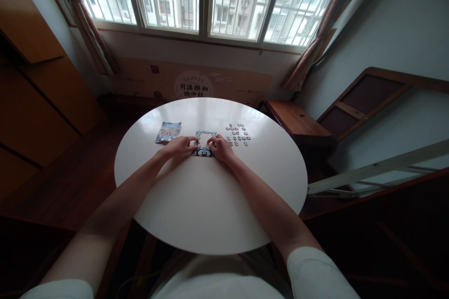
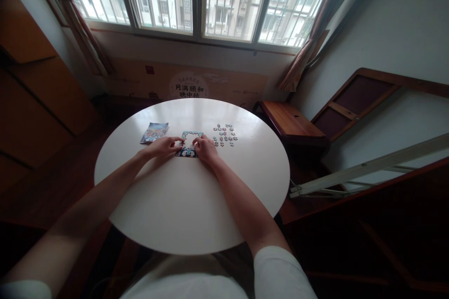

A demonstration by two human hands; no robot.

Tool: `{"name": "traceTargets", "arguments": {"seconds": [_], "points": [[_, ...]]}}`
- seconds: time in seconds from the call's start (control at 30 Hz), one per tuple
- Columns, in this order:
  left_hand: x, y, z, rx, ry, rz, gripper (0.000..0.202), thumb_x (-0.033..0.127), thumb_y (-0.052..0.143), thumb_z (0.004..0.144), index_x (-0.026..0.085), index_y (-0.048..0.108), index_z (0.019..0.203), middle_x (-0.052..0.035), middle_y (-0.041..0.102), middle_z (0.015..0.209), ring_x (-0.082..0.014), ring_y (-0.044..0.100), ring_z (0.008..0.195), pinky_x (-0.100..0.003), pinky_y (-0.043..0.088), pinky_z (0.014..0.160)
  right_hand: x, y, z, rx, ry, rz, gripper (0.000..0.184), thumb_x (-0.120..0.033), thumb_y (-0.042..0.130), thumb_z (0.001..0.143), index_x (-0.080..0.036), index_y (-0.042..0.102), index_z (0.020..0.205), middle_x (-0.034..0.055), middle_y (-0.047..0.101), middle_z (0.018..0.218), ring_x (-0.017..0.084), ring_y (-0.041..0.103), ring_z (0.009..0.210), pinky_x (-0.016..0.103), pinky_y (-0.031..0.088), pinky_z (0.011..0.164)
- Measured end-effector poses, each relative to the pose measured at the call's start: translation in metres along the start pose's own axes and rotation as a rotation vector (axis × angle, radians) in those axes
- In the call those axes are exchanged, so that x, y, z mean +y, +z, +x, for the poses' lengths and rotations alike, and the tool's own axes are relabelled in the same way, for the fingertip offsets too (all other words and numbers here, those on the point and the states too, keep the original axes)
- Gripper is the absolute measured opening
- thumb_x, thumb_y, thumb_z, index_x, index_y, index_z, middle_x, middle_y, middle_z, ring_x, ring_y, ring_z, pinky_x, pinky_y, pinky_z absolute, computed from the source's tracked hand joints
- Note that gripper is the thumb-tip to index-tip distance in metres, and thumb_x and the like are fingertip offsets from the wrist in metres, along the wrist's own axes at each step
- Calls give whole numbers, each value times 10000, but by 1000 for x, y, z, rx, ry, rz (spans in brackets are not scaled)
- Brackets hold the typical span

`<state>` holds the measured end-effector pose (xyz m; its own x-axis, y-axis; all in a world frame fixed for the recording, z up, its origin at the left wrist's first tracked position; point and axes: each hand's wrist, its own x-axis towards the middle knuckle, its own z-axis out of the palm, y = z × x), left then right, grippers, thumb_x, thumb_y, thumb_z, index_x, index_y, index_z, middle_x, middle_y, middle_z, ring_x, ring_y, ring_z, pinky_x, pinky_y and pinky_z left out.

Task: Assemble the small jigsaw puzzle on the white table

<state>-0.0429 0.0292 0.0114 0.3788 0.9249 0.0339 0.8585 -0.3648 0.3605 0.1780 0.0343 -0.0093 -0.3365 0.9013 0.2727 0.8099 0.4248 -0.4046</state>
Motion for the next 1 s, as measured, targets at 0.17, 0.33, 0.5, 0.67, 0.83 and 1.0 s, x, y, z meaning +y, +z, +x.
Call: {"name": "traceTargets", "arguments": {"seconds": [0.17, 0.33, 0.5, 0.67, 0.83, 1.0], "points": [[0, 0, 0, -5, -3, -5, 529, 517, 513, 860, 215, 656, 1270, -6, 655, 694, -158, 558, 610, -245, 315, 580, 1, 1, 0, 1, -2, 0, 262, -206, 510, 907, -250, 732, 1040, 53, 608, 1014, 178, 609, 871, 304, 437, 885], [0, 0, 0, 0, -7, 3, 521, 517, 515, 859, 222, 660, 1262, -5, 660, 700, -155, 561, 613, -242, 314, 576, 2, 2, 0, 1, -3, 5, 259, -193, 517, 902, -246, 732, 1038, 52, 606, 1011, 178, 606, 886, 305, 432, 906], [-1, 1, 1, -1, -4, 2, 520, 513, 520, 859, 217, 658, 1264, -6, 657, 691, -154, 554, 600, -242, 314, 576, 3, 3, 1, 5, -8, 10, 266, -190, 513, 901, -250, 732, 1040, 52, 606, 1002, 183, 606, 877, 308, 437, 889], [0, 0, 0, 0, -5, -6, 521, 511, 519, 859, 217, 655, 1267, -3, 647, 683, -152, 548, 588, -243, 315, 572, 1, 2, 0, -2, 1, 16, 255, -201, 517, 907, -246, 732, 1037, 54, 605, 1009, 178, 605, 877, 309, 433, 899], [1, -1, 0, 2, -9, -5, 521, 510, 520, 857, 213, 658, 1263, -4, 643, 681, -152, 555, 606, -238, 314, 567, 0, 1, 0, 5, 1, 11, 257, -200, 511, 909, -245, 735, 1026, 53, 606, 1006, 180, 604, 874, 309, 432, 895], [0, 0, 1, -2, -3, -4, 528, 516, 517, 859, 216, 654, 1272, -5, 652, 691, -154, 555, 609, -240, 315, 573, 1, 1, 0, -3, 2, 8, 258, -200, 514, 906, -248, 733, 1035, 56, 605, 1013, 182, 604, 871, 309, 436, 885]]}}
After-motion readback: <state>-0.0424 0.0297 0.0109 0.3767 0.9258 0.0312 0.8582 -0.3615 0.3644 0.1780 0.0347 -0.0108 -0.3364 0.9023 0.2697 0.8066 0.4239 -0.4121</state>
